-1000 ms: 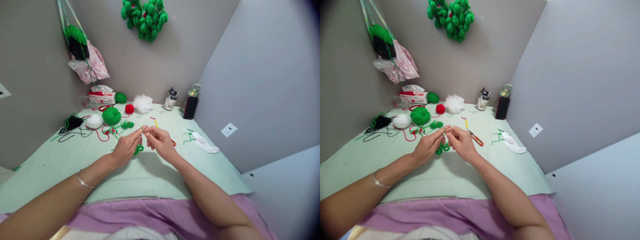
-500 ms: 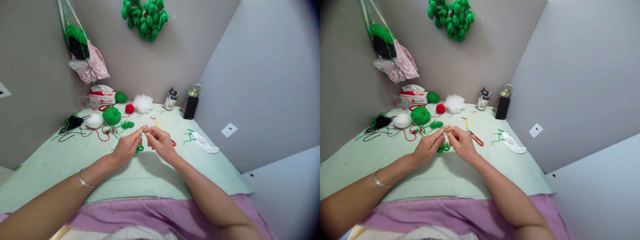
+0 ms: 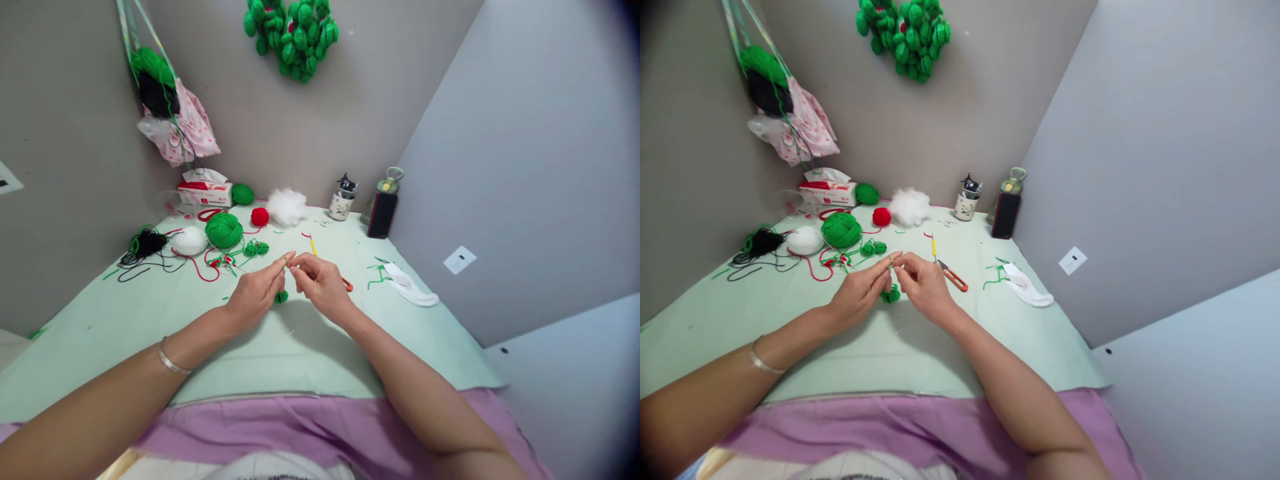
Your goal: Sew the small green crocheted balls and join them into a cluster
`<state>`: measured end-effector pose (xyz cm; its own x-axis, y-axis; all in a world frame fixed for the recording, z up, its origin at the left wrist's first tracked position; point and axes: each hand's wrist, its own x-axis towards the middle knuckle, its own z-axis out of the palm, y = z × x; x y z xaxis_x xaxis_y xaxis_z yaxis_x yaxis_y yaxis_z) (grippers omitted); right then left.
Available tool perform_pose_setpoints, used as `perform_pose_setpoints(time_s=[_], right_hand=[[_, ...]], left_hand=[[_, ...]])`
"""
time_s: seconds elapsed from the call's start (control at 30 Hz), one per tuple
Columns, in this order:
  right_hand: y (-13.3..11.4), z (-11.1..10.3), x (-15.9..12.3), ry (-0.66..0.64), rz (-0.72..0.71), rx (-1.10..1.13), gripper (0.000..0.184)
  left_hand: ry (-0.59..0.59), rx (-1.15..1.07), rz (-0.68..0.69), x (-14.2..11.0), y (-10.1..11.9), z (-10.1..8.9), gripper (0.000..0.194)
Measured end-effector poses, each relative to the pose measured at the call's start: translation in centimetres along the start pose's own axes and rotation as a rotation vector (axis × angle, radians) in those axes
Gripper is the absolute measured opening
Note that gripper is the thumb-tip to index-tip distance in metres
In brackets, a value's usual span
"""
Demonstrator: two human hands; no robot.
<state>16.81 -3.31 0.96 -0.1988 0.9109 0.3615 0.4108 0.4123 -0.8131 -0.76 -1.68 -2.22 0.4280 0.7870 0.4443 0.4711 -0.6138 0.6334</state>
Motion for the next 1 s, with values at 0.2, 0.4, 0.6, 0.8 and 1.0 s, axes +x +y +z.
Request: perform_pose_setpoints(time_s=[0.2, 0.4, 0.6, 0.8, 1.0], right_hand=[[1.1, 0.0, 0.6, -0.018, 0.053, -0.035, 0.019], [1.2, 0.0, 0.7, -0.065, 0.041, -0.094, 0.018], [1.9, -0.3, 1.0, -0.070, 0.063, -0.101, 0.019], [2.5, -0.7, 1.2, -0.106, 0.082, -0.023, 0.019], [3.0, -0.9, 1.5, -0.140, 0.111, 0.034, 0.020]], left_hand=[[-0.017, 0.178, 0.034, 0.2, -0.2, 0.5, 0.047], [0.006, 0.282, 0.121, 0.3, -0.3, 0.5, 0.040], [0.019, 0.380, 0.185, 0.5, -0.4, 0.5, 0.035], [-0.016, 0.423, 0.210, 0.5, -0.8, 0.6, 0.039], [-0.066, 0.441, 0.191, 0.5, -1.2, 0.6, 0.043]])
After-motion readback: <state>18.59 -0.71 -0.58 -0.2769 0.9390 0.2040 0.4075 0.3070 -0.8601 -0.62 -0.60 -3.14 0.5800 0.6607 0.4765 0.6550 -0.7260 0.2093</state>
